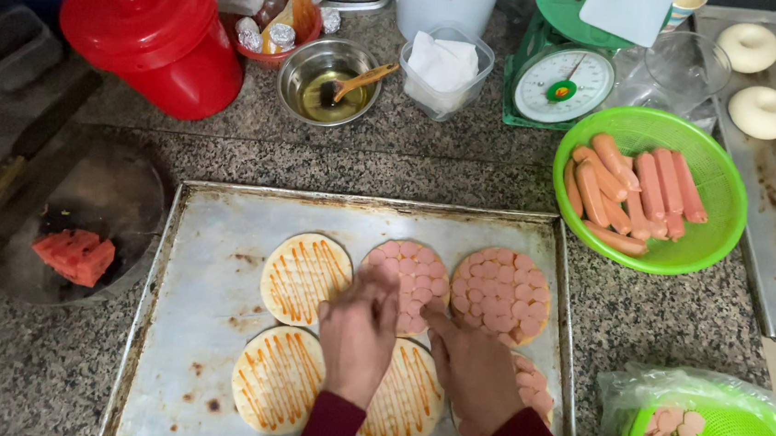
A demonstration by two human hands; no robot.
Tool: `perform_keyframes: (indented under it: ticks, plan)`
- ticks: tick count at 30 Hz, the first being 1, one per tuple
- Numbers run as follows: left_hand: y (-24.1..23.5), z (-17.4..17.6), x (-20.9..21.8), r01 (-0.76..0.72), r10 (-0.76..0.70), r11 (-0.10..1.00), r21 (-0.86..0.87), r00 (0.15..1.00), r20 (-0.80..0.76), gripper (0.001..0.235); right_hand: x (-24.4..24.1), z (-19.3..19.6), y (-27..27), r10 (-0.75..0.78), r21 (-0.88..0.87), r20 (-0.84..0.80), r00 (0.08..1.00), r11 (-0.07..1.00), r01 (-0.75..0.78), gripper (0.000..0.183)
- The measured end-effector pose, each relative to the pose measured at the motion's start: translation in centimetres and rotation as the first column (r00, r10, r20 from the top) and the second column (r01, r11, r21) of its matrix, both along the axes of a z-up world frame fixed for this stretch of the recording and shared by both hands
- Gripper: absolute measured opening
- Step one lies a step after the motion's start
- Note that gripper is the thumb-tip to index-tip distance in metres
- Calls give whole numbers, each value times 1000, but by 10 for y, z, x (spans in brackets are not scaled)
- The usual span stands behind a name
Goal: The person places sliced sausages onto round dough bases that have been drizzled with sauce on a baking tray. The person handles the sausage slices by hand and arranges them to cover the surface of each dough base.
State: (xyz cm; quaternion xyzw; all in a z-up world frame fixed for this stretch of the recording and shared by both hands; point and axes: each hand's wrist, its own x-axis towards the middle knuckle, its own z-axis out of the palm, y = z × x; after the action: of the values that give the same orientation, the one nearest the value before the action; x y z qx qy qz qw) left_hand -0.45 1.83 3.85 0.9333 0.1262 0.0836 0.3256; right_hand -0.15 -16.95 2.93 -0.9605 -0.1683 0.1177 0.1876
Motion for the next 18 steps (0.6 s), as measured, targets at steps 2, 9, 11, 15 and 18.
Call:
perform_keyframes:
  ticks: [2,9,11,15,18]
  plan:
    - [8,-5,-7,-40,40,999,5,999,0,12,-2,10,-4,-83,97,-75,994,991,90,38]
    - [-24,15,-48,24,-15,994,-106,996,86,31,-29,19,-95,-305,322,-13,952,900,293,33]
    - [-54,14,-62,161,-141,970,-183,983,116,17,-44,38,-140,-434,318,-80,897,842,436,29]
    - [-128,31,-85,278,-309,896,-345,950,-37,28,-68,62,-238,-645,361,-290,707,611,705,27]
    - [-189,13,-96,376,-423,851,-366,905,-54,29,-74,33,-321,-679,11,-182,711,722,692,37]
